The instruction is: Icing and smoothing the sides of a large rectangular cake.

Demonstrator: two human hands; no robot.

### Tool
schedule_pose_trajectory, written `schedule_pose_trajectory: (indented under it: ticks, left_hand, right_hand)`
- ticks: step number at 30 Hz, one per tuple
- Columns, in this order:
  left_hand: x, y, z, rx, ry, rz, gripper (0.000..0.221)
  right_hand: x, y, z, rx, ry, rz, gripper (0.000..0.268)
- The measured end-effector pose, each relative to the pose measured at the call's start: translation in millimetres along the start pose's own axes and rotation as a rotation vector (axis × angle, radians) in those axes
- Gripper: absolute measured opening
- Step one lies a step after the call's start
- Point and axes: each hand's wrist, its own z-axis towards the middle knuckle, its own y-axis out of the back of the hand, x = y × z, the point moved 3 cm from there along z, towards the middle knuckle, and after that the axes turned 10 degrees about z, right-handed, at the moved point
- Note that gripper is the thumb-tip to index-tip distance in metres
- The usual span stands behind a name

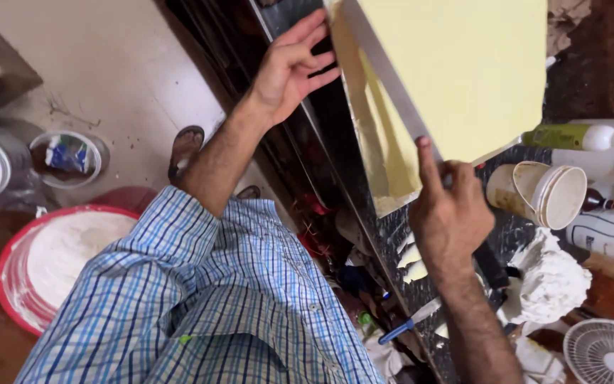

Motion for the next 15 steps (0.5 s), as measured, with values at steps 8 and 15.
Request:
schedule_pose_trajectory:
  ticks: [8, 15]
  left_hand:
    - [-1.9, 3.1, 4.8, 0.049, 0.007, 0.011, 0.080]
    - [14.8, 38.3, 27.2, 0.089, -0.020, -0.109, 0.020]
  right_hand:
    - [-18.1, 12.6, -62.9, 0.115, 0.107, -0.151, 0.046]
    - [14.1, 9.9, -142.6, 0.271, -0.084, 0.026, 0.052]
